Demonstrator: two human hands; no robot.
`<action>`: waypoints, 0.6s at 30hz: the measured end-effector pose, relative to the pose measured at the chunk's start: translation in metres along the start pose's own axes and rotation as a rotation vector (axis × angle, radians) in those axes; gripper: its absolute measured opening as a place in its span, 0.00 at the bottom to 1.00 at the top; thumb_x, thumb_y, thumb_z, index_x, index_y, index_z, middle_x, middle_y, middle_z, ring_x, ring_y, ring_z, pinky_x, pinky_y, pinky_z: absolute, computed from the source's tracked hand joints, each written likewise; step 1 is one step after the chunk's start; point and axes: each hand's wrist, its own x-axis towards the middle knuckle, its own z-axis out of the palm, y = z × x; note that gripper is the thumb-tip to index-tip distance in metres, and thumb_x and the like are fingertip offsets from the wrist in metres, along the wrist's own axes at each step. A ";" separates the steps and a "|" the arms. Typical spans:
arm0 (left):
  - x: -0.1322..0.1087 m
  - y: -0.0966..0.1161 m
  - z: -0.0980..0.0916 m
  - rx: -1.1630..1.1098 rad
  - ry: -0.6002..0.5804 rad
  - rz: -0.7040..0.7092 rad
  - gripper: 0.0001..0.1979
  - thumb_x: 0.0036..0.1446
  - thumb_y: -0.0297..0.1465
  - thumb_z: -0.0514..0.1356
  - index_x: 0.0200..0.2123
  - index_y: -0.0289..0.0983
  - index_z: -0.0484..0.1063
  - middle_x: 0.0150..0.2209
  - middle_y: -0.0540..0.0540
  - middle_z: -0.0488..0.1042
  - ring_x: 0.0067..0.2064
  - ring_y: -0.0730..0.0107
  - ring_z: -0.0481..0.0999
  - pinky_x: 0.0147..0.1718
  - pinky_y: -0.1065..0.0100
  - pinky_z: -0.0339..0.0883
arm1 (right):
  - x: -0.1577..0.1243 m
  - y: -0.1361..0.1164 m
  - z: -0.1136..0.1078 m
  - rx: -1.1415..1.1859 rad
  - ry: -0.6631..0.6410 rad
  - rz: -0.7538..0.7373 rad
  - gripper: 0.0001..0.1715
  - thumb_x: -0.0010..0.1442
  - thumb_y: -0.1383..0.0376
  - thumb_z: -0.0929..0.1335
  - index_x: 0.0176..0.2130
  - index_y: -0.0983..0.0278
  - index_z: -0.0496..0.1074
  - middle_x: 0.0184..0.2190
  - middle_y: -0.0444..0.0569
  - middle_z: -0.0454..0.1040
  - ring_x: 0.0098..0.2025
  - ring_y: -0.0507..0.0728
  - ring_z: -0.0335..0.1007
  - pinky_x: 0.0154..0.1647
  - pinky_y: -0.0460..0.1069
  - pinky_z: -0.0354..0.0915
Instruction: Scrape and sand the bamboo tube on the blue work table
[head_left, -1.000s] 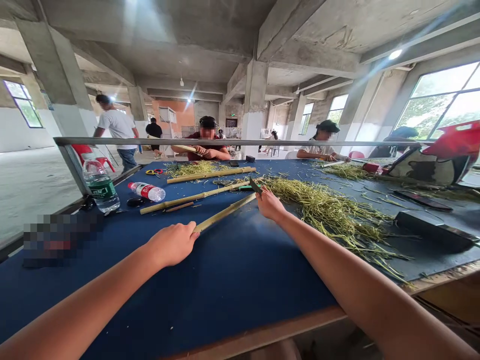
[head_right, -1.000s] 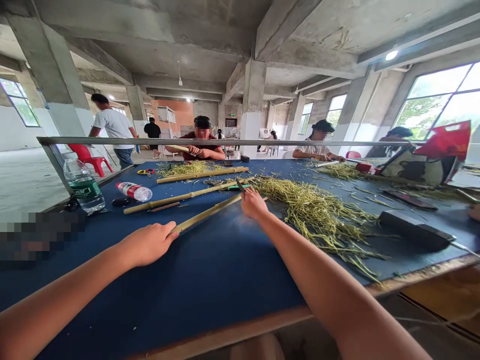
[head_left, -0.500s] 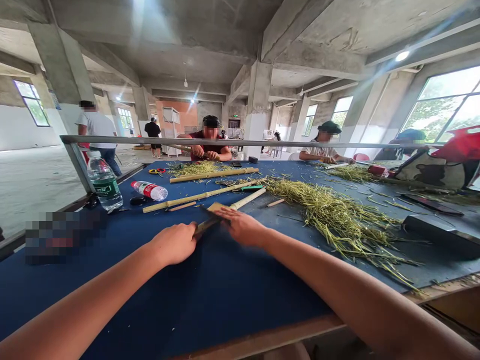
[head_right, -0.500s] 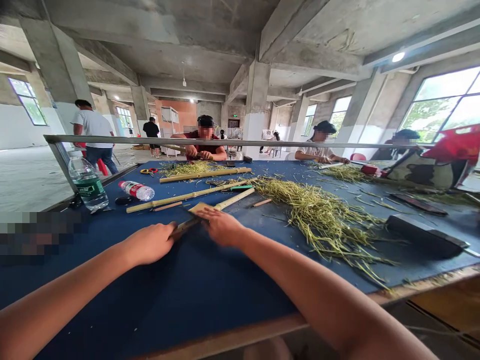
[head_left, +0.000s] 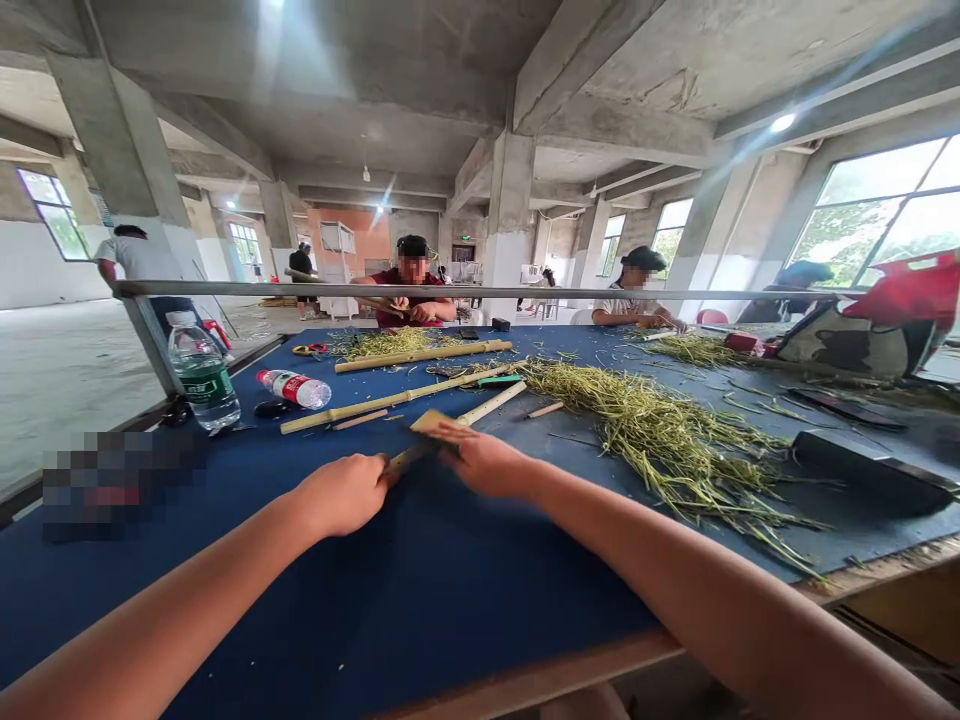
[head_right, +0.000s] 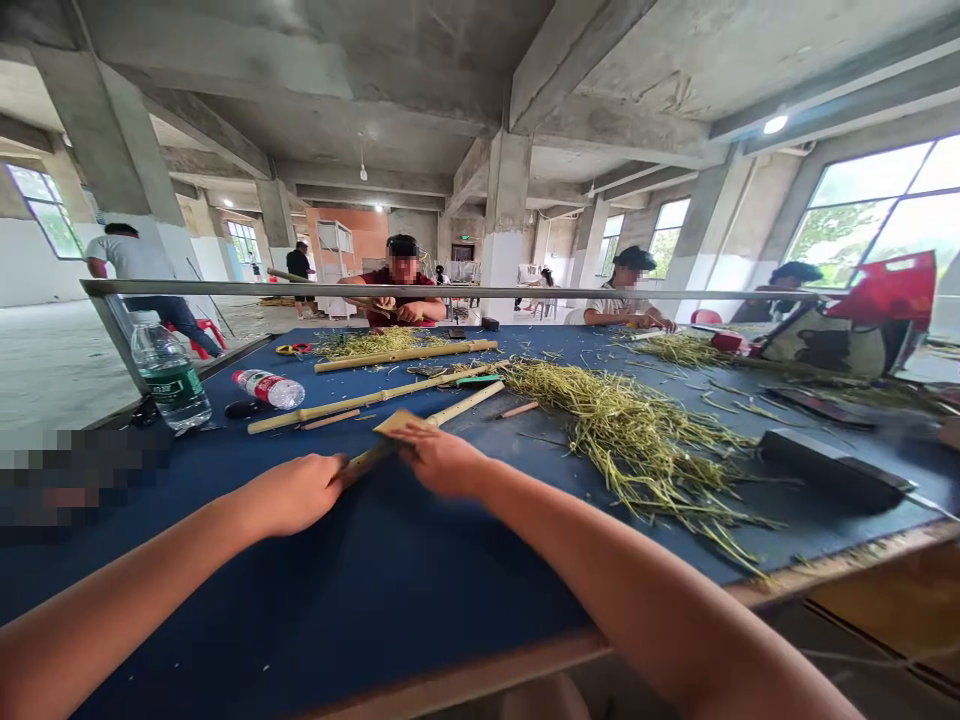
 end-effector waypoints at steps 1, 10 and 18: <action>0.000 -0.001 0.001 -0.008 0.012 0.018 0.20 0.69 0.41 0.46 0.46 0.41 0.74 0.45 0.37 0.83 0.43 0.54 0.83 0.37 0.62 0.70 | 0.001 -0.014 0.006 0.033 -0.018 -0.093 0.30 0.74 0.61 0.58 0.71 0.61 0.60 0.71 0.48 0.61 0.74 0.56 0.49 0.75 0.55 0.47; 0.000 0.003 0.002 0.080 0.009 0.004 0.25 0.70 0.45 0.40 0.42 0.40 0.72 0.41 0.35 0.82 0.41 0.47 0.82 0.36 0.56 0.69 | -0.004 0.056 -0.030 -0.148 0.066 0.324 0.30 0.71 0.64 0.60 0.68 0.67 0.64 0.69 0.56 0.63 0.72 0.64 0.54 0.74 0.59 0.48; -0.004 0.007 0.000 0.118 0.024 0.024 0.23 0.70 0.41 0.40 0.51 0.38 0.68 0.42 0.31 0.82 0.42 0.42 0.82 0.36 0.54 0.69 | -0.003 0.023 -0.009 -0.067 0.036 0.124 0.30 0.71 0.64 0.59 0.69 0.64 0.63 0.70 0.51 0.63 0.74 0.60 0.48 0.75 0.58 0.47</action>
